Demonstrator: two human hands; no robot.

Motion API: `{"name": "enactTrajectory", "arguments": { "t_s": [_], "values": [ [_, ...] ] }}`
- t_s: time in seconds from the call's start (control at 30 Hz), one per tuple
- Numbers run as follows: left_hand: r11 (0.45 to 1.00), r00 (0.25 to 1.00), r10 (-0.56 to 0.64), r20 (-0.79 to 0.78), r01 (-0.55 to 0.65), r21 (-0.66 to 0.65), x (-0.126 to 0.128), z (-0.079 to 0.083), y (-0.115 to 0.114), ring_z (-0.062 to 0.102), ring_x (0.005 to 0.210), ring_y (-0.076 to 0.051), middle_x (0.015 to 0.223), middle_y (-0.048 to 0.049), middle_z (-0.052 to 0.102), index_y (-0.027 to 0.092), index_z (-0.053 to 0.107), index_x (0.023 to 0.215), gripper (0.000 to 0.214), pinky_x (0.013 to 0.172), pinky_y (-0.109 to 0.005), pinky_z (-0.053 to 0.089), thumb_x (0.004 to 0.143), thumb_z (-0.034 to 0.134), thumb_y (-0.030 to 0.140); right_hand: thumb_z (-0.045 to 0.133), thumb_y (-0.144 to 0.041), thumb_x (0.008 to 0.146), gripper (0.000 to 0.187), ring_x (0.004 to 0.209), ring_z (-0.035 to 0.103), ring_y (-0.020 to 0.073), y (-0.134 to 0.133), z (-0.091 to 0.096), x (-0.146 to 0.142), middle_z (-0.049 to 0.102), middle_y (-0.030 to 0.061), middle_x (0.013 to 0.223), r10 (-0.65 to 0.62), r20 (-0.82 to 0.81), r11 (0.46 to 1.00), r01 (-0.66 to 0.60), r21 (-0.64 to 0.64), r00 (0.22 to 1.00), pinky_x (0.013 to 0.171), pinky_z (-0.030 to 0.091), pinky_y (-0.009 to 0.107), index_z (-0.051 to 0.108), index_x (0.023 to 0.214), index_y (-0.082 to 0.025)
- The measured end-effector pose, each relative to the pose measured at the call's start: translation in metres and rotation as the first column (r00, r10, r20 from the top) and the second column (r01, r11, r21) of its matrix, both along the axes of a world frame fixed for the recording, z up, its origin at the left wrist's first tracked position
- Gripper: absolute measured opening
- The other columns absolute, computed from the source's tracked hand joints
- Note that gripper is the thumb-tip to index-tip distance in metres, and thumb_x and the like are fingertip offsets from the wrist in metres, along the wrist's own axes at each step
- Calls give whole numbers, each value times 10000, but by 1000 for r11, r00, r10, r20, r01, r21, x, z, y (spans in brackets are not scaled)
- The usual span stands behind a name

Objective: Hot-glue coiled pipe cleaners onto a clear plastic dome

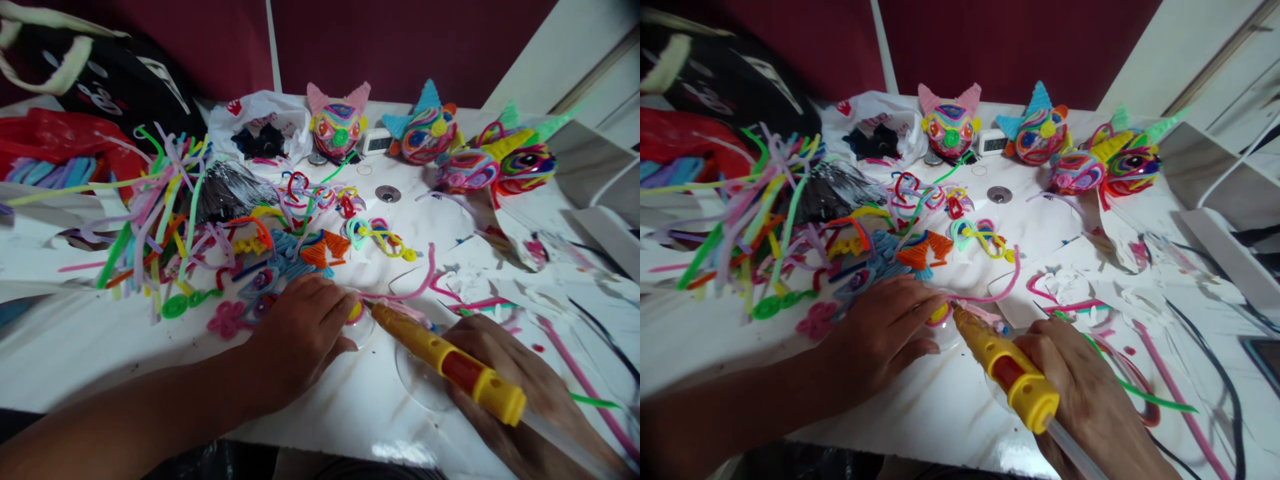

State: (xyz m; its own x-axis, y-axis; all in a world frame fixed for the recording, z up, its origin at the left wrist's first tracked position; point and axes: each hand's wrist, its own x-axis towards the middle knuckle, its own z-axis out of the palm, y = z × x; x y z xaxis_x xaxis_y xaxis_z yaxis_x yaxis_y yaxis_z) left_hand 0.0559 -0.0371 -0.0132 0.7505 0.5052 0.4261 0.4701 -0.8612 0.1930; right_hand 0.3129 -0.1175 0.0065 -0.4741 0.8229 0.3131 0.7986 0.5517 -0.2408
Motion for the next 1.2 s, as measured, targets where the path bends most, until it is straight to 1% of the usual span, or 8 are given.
{"name": "enactTrajectory", "arguments": {
  "t_s": [0.2,0.5,0.63,0.77,0.83,0.93,1.03,1.2],
  "values": [
    [1000,1000,6,-13,-7,-16,1,1,0,562,993,-265,1065,-129,630,76,533,1156,350,936,-451,457,944,480,351,463,-267,889,132,651,571,127,-2,-2,1,562,16,818,-2,-23,999,1,-37,1000,537,480,237,488,1008,-217],
    [997,999,33,-18,-34,-63,1,2,-2,561,1027,-259,1091,-117,632,120,537,1150,326,962,-466,448,952,463,368,457,-258,876,127,637,592,155,-7,-4,-2,571,15,772,-36,-23,999,36,5,999,535,487,278,500,989,-219],
    [998,999,27,-19,-28,-53,0,2,-1,565,1015,-259,1076,-115,635,122,537,1150,325,957,-469,448,954,456,369,456,-229,851,144,681,628,198,-10,-4,-3,591,18,788,-44,-20,999,44,6,999,553,508,310,492,990,-242],
    [999,1000,17,-11,-17,-30,0,1,-1,569,987,-258,1061,-112,638,116,543,1135,340,941,-461,456,961,432,387,412,-232,866,156,769,639,248,-16,-6,-7,592,31,837,-119,-45,993,119,8,992,576,504,357,475,1004,-270],
    [999,1000,22,-18,-23,-38,1,2,-1,564,994,-258,1065,-115,636,106,545,1132,336,948,-457,450,960,439,374,400,-216,876,149,777,634,243,-19,-7,-7,586,29,852,-159,-74,987,159,-7,984,569,491,347,481,987,-274],
    [997,999,34,-29,-36,-61,1,3,-2,558,1005,-256,1065,-116,634,104,548,1131,336,960,-459,442,960,441,373,449,-188,866,136,712,612,200,-22,-8,-4,578,8,829,-127,-91,988,118,-101,988,568,480,324,506,961,-267],
    [998,999,32,-20,-33,-58,1,4,-3,557,1010,-259,1054,-120,634,107,544,1135,348,949,-464,447,961,433,387,505,-224,853,162,710,607,208,-24,-10,0,585,7,846,-90,-63,984,79,-161,994,598,493,348,526,1009,-263],
    [999,1000,27,-14,-28,-43,1,4,-2,564,994,-260,1034,-121,634,100,543,1141,356,944,-457,449,955,446,387,495,-279,877,97,660,580,198,-25,-11,-2,573,17,776,-74,-55,995,70,-73,996,549,470,331,529,964,-253]
  ]
}}
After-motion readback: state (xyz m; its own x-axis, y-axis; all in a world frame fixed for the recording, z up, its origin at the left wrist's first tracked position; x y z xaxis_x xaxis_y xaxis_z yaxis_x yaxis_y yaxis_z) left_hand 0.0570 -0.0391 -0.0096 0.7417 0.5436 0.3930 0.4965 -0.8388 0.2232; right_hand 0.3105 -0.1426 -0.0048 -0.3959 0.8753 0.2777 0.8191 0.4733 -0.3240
